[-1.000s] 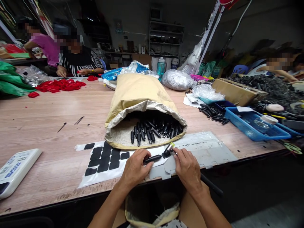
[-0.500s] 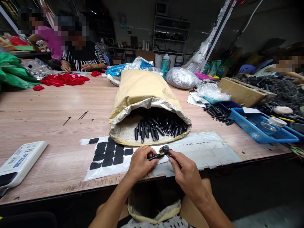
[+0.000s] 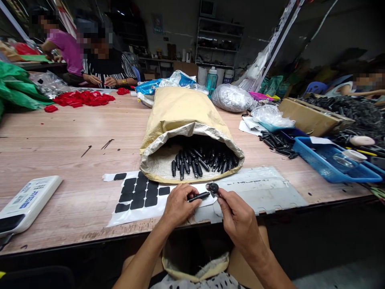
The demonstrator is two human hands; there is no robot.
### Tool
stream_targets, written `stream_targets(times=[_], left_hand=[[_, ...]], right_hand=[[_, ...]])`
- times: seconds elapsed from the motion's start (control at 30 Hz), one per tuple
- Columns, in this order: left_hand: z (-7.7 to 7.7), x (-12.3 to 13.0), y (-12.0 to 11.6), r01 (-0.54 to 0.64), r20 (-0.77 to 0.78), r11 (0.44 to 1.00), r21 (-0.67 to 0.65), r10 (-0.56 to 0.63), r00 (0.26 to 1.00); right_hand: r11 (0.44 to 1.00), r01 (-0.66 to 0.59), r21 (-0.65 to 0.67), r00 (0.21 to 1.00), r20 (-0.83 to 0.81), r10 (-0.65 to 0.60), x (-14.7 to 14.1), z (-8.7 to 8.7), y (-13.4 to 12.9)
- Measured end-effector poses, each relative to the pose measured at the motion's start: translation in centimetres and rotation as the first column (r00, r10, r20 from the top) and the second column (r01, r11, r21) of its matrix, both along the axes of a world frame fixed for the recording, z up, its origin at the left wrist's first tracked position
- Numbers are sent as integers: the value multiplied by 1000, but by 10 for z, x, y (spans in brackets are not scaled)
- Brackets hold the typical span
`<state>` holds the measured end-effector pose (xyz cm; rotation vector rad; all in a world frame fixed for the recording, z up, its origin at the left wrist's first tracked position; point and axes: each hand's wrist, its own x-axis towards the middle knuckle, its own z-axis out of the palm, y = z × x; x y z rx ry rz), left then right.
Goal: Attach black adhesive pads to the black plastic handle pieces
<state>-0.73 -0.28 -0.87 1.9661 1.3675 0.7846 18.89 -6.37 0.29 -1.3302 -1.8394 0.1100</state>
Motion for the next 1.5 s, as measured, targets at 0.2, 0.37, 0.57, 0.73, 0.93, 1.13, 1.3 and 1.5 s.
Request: stream_targets(times=[0.2, 0.37, 0.57, 0.73, 0.93, 1.13, 1.3, 1.5], left_hand=[[2, 0, -1, -5, -9, 1000, -4, 5, 1000], [4, -2, -1, 18, -7, 1000, 22, -17, 1000], [4, -2, -1, 31, 1, 999, 28, -31, 1000], [4, -1, -2, 24, -6, 999, 27, -24, 1000], [3, 0, -1, 35, -28, 998, 44, -33, 999], [12, 0, -10, 53, -32, 996, 70, -51, 998], [32, -3, -59, 375, 102, 911, -173, -362, 927], [-42, 2, -95, 255, -150, 846, -468, -361, 921]], right_hand=[[995, 22, -97, 999, 42, -18, 3, -6, -1], [991, 120, -62, 991, 63, -116, 20, -10, 14], [963, 269, 10, 921, 291, -261, 38, -29, 28], [940, 333, 75, 879, 335, -339, 35, -37, 28], [934, 357, 35, 865, 364, -344, 29, -33, 28], [931, 362, 52, 850, 393, -352, 28, -31, 27], [932, 359, 57, 846, 402, -350, 28, -32, 27], [930, 365, 46, 847, 398, -352, 28, -32, 27]])
